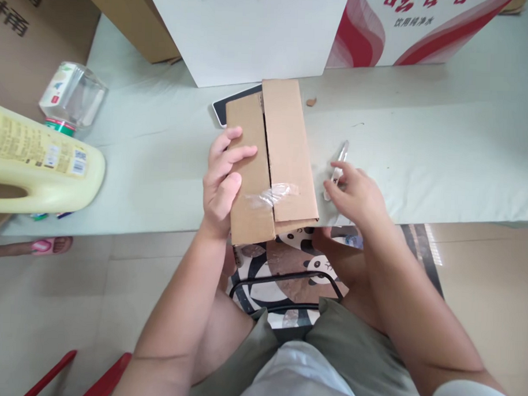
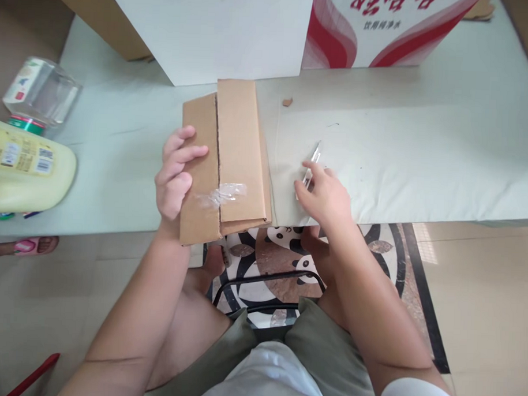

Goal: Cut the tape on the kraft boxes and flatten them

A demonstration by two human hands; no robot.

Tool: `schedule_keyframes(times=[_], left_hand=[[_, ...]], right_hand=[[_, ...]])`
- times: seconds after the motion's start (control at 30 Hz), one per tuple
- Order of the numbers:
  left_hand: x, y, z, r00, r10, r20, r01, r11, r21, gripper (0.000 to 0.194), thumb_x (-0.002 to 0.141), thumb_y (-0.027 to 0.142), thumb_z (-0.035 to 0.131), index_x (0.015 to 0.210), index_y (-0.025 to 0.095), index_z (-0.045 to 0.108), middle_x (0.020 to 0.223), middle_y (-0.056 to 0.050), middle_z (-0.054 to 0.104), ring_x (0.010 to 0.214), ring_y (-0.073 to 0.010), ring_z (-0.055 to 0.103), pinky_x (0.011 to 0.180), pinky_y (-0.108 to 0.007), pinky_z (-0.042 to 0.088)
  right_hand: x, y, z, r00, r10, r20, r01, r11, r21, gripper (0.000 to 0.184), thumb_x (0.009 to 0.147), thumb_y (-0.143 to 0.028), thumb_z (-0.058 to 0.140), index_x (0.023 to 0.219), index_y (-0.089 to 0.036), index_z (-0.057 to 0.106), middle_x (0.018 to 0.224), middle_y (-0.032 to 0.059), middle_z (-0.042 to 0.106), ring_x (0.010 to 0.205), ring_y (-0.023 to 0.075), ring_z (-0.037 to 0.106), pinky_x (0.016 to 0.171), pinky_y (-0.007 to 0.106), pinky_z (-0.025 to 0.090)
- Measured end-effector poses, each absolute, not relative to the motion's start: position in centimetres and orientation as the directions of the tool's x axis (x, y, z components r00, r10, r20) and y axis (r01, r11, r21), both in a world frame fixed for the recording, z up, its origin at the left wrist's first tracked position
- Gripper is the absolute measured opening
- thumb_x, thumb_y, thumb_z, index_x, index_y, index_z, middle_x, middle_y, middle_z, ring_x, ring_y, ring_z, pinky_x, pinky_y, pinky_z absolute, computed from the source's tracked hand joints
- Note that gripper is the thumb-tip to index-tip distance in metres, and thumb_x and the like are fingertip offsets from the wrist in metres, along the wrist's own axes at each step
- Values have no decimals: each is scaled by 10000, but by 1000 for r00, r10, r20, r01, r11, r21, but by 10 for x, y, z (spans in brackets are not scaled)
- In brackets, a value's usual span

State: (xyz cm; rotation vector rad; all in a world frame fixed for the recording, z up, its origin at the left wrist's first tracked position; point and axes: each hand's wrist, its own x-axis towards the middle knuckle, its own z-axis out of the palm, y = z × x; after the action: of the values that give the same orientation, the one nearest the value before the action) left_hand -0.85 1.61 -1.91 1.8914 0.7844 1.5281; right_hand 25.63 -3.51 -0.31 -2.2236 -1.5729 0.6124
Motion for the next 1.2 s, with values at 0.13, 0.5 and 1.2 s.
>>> schedule_keyframes(times=[0.13,0.5,1.2], left_hand=[[-6,11,-12,193,783,591,162,-619,768,379,998,586,468,1243,419,704,1506,36,550,1493,-293,448,1301,-536,348],[-5,9,-11,218,808,548,256,-589,766,447,989,682,380,1219,390,629,1546,65,490,1540,-292,389,1327,-579,305],[21,-8,-6,125,778,616,430,-602,673,439,1028,568,431,1284,326,693,1457,-61,561,1450,-318,506,1224,-582,445]], right_hand=[[249,-35,-3,254,955,-155,863,-296,-409,349,854,-434,587,1090,-223,731,991,125,696,845,270,624,720,402,485],[261,-35,-2,197,947,254,114,235,-965,276,905,-399,522,1148,-330,633,954,24,714,890,211,706,747,387,580],[232,-114,74,53,920,388,504,310,-806,521,1001,-623,311,829,-254,636,838,77,671,774,250,762,526,365,565]])
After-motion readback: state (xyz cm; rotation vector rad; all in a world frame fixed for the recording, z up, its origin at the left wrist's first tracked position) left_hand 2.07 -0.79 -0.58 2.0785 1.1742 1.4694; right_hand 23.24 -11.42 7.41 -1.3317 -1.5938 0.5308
